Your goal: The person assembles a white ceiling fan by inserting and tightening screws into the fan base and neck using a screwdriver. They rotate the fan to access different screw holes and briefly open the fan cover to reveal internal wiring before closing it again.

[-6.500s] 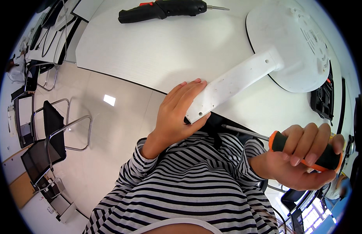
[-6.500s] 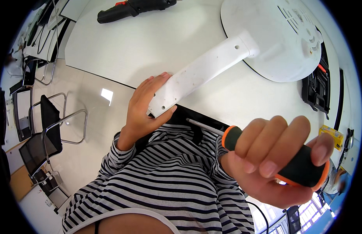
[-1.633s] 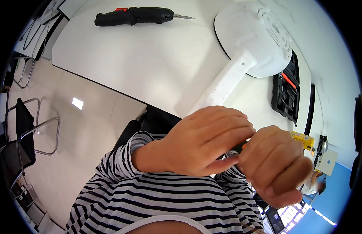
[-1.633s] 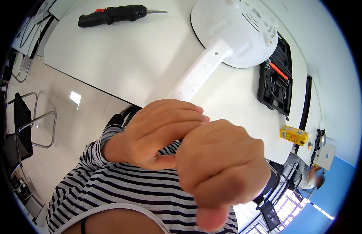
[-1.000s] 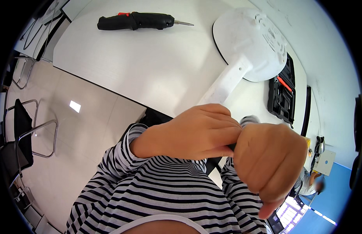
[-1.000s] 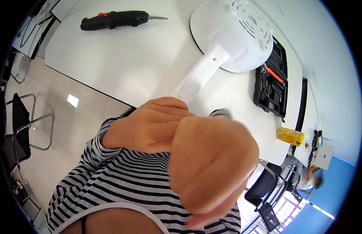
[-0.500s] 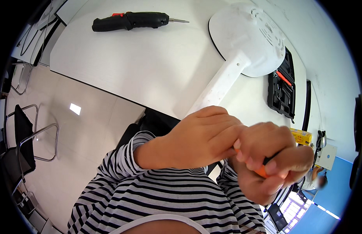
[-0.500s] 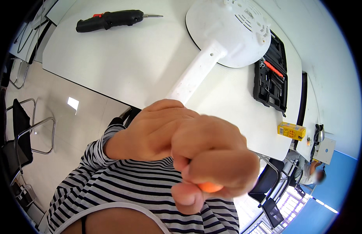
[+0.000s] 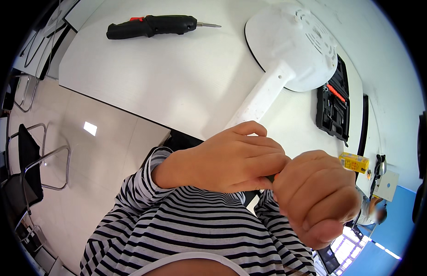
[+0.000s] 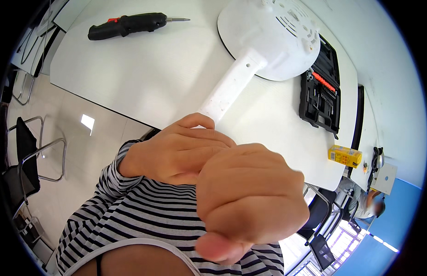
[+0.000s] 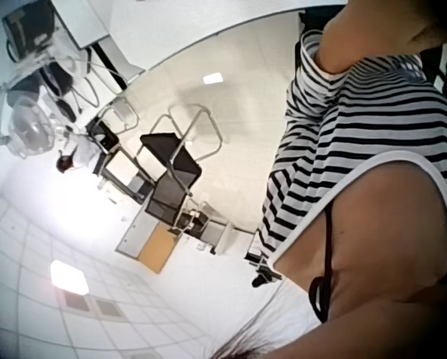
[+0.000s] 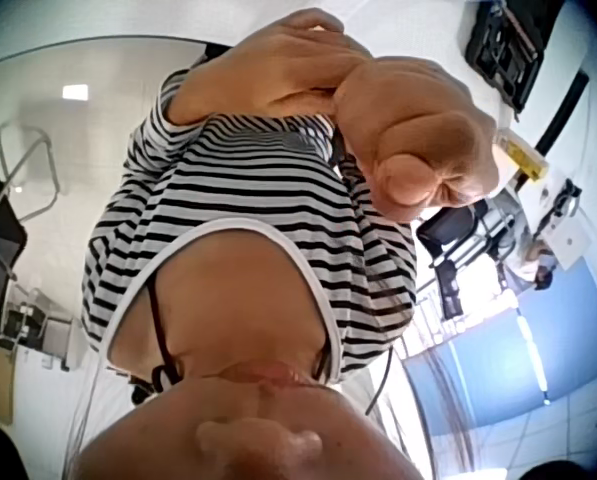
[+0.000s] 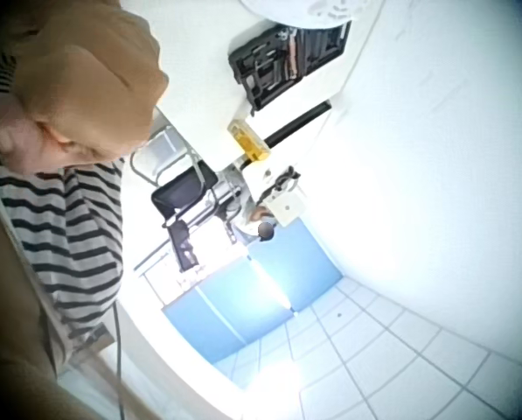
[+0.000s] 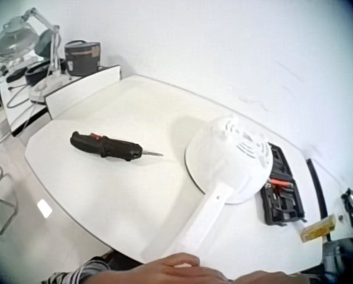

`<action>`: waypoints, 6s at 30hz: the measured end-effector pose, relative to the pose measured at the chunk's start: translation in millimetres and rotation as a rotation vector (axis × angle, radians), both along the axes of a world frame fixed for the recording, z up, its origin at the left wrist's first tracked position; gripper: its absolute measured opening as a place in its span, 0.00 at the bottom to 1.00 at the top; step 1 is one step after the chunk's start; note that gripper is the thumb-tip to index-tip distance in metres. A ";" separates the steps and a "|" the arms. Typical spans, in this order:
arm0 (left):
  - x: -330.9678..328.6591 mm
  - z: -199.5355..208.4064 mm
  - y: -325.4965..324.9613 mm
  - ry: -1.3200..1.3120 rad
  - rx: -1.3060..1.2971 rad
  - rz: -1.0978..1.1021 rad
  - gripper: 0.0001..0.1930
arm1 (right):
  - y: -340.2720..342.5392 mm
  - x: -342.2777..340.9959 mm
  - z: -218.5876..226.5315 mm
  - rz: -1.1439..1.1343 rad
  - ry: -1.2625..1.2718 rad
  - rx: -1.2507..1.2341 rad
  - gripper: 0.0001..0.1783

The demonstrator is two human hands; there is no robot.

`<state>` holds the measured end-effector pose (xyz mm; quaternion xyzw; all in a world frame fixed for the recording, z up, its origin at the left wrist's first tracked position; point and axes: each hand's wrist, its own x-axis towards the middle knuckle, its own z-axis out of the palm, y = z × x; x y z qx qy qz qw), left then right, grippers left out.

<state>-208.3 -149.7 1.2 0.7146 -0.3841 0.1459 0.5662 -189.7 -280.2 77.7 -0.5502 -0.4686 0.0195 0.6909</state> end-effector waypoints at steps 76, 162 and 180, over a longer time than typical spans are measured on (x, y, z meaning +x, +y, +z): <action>-47.3 -50.2 25.2 0.386 0.207 0.448 0.27 | -24.4 37.0 -21.6 -0.036 -0.066 -0.014 0.35; -83.2 -72.1 -16.9 -0.010 0.226 0.721 0.29 | -163.0 8.8 -93.1 -0.274 0.449 0.454 0.17; -77.3 -59.2 -21.2 -0.053 0.249 0.700 0.22 | -148.8 9.2 -108.2 -0.370 0.498 0.478 0.17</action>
